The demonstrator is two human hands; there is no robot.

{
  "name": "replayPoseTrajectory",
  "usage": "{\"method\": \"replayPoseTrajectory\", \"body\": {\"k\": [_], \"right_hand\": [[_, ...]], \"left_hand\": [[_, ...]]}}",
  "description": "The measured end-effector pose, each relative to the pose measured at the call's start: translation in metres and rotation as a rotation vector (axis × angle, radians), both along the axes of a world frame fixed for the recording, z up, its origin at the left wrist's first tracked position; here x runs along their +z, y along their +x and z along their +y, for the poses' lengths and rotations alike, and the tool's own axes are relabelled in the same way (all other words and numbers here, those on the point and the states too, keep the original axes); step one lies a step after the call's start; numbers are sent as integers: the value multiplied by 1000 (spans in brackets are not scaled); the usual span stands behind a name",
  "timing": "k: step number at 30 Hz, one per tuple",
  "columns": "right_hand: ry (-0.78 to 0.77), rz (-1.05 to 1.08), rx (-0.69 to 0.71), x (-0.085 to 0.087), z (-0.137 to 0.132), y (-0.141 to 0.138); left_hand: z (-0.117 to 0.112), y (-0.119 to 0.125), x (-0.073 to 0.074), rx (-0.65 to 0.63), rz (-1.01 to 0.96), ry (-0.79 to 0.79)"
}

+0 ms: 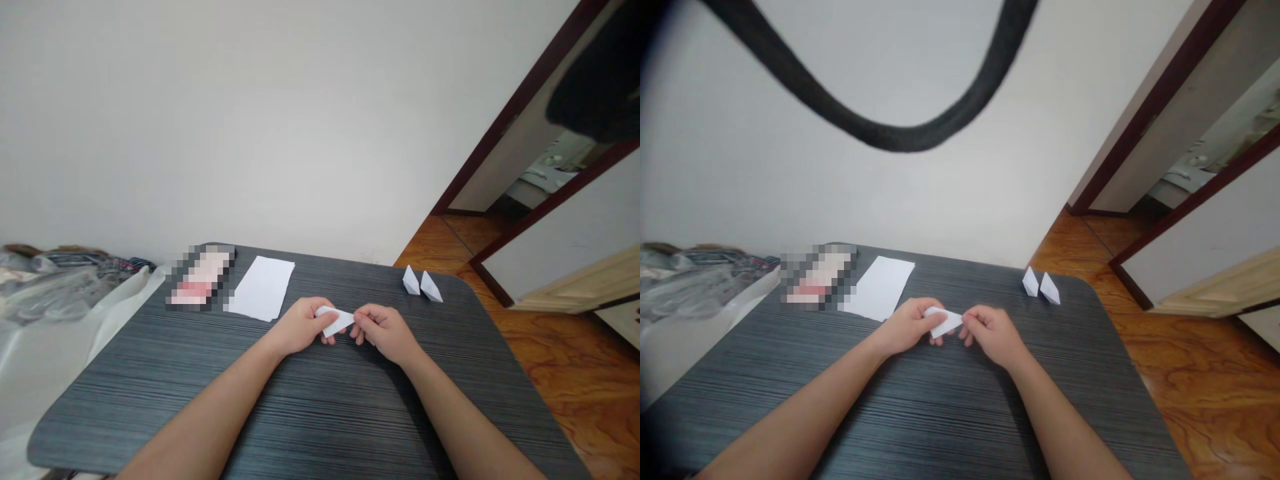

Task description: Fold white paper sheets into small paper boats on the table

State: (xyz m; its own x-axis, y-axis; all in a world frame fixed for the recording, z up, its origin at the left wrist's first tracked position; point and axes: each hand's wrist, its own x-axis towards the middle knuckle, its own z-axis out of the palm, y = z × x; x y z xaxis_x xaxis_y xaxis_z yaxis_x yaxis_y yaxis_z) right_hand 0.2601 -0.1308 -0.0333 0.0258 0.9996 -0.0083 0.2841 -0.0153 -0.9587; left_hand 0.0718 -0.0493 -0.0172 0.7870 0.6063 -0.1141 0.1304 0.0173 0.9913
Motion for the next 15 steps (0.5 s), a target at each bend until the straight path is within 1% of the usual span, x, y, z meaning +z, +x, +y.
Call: {"method": "replayPoseTrajectory", "body": {"k": [7, 15], "right_hand": [[2, -5, -1, 1, 0, -1], [-32, 23, 0, 4, -1, -2]], "left_hand": [[-1, 0, 1, 19, 8, -6], [-2, 0, 5, 32, 23, 9]]}}
